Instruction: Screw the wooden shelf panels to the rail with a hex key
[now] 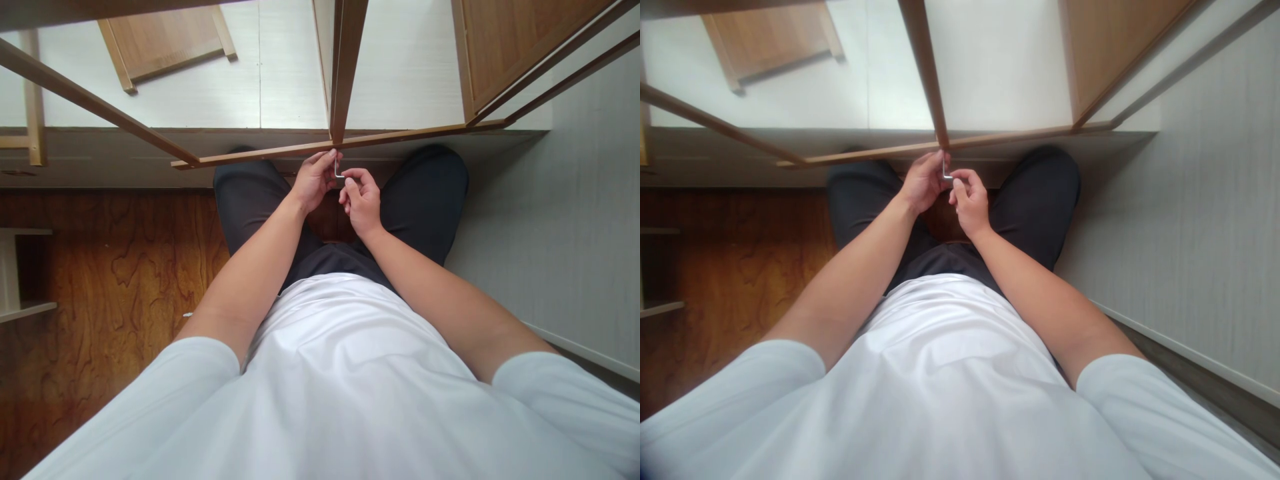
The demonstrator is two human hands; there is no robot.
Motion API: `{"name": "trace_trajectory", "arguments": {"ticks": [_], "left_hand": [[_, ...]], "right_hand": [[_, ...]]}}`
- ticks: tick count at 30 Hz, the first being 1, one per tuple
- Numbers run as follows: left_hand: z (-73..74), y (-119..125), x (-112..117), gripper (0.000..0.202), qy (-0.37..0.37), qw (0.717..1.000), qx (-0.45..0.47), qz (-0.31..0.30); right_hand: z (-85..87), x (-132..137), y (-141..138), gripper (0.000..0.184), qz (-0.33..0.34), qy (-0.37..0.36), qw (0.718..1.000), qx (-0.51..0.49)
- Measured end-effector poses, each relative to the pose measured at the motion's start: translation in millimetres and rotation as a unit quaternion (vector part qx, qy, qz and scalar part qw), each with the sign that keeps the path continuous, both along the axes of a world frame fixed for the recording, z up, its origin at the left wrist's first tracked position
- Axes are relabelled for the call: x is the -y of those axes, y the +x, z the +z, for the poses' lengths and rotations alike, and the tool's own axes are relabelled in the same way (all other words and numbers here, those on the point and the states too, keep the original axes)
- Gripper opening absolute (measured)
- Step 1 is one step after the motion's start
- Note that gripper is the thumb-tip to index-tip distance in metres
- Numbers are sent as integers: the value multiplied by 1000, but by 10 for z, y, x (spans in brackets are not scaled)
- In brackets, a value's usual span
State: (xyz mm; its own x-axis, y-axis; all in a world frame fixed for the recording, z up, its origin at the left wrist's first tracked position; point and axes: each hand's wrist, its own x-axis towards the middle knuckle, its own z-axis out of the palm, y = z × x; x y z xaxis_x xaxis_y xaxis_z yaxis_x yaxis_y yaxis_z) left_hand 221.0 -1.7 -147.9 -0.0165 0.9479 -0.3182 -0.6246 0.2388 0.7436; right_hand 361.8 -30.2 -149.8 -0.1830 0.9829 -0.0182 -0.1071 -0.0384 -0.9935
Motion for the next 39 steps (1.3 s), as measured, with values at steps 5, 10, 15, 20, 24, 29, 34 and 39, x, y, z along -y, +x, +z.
{"name": "trace_trajectory", "arguments": {"ticks": [5, 10, 15, 20, 24, 29, 34, 39], "left_hand": [[11, 1, -17, 20, -12, 1000, 25, -4], [8, 29, 1, 15, -18, 999, 47, -4], [4, 71, 11, 13, -25, 997, 75, 11], [9, 86, 22, 12, -41, 995, 89, 25], [-24, 82, 18, 9, -51, 994, 93, 34], [-55, 65, -4, 13, -64, 993, 95, 27], [-20, 44, -18, 14, -53, 992, 116, 12], [2, 31, -31, 14, -54, 991, 120, 11]], "right_hand": [[-9, -2, 8, 44, 3, 0, 1000, -7], [-11, -5, 9, 44, 11, -5, 1000, -9], [-17, -4, 0, 47, 47, -24, 998, -18], [-50, -9, -11, 51, 61, -27, 997, -26], [-61, -14, -17, 51, 55, -24, 998, -29], [-23, 3, -14, 47, 26, 5, 1000, -10], [17, 40, 1, 40, 5, 64, 998, 28], [57, 55, -2, 37, 8, 57, 998, 21]]}}
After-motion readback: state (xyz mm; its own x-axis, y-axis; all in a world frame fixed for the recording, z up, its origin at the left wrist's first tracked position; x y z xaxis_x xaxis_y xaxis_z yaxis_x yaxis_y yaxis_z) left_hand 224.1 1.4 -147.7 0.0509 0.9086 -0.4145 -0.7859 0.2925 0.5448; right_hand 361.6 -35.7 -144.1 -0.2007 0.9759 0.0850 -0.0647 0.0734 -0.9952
